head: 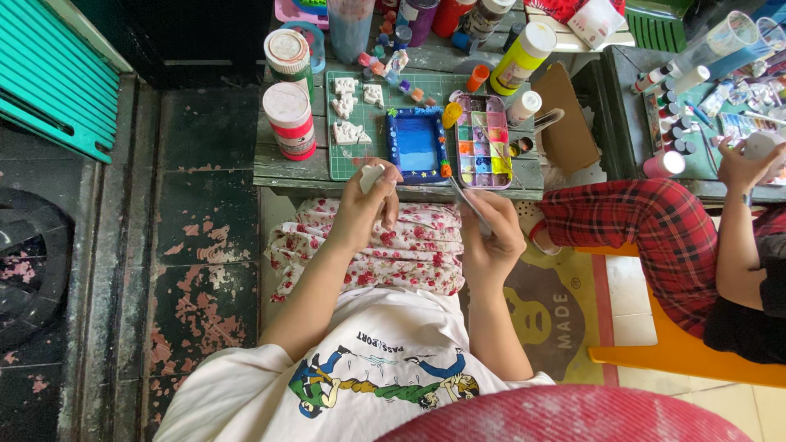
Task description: The person sits at a workbench and sands small white plaster figurines with a sanding block, smoothing each piece by hand and setting worked pieces on the cutting mat among other unpainted figurines.
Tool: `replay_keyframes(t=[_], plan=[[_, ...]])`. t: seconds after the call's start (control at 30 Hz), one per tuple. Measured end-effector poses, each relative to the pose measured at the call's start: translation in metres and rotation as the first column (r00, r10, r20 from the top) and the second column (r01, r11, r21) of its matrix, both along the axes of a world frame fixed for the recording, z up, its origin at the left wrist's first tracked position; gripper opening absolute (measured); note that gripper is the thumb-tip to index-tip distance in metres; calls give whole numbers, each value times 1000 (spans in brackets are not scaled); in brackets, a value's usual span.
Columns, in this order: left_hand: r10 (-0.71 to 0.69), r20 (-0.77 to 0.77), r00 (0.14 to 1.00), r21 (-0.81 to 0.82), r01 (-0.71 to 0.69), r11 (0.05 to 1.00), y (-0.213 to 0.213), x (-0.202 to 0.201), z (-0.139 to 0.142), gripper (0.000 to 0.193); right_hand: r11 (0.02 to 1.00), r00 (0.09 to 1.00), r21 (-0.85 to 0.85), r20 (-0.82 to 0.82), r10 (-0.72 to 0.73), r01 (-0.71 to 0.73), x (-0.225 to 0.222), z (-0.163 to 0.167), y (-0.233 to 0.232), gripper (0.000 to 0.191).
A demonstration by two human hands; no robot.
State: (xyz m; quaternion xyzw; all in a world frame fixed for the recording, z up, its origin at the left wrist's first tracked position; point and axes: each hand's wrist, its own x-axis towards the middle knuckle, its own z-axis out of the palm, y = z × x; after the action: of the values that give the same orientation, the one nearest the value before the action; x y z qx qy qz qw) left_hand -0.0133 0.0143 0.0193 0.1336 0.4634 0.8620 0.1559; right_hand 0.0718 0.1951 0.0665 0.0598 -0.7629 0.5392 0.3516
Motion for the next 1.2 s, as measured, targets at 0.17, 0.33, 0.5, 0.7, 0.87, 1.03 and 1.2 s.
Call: replay_keyframes(t=[0.17, 0.33, 0.5, 0.7, 0.87, 1.03, 1.2], plan=[[-93, 262, 960, 239, 28, 971, 3, -3, -1, 48, 981, 993, -192, 106, 50, -29, 4, -17, 13, 21], [-230, 259, 938, 489, 78, 869, 8, -5, -8, 43, 981, 992, -188, 101, 72, -52, 6, -22, 10, 21], [-54, 212, 976, 364, -27, 931, 9, 1, -3, 31, 982, 986, -179, 136, 92, -67, 7, -24, 3, 22], [-203, 171, 964, 296, 146, 944, 1, 4, 6, 42, 976, 985, -209, 144, 98, -67, 6, -22, 3, 22], [-347, 156, 925, 445, 248, 861, -1, 7, 3, 51, 972, 983, -220, 143, 115, -82, 7, -22, 3, 22], [-392, 66, 918, 446, 324, 834, -4, 7, 4, 66, 967, 980, -238, 155, 127, -88, 8, -22, 4, 22], [-333, -16, 943, 351, 317, 881, -4, 9, 7, 77, 964, 979, -252, 158, 131, -88, 8, -22, 4, 22]])
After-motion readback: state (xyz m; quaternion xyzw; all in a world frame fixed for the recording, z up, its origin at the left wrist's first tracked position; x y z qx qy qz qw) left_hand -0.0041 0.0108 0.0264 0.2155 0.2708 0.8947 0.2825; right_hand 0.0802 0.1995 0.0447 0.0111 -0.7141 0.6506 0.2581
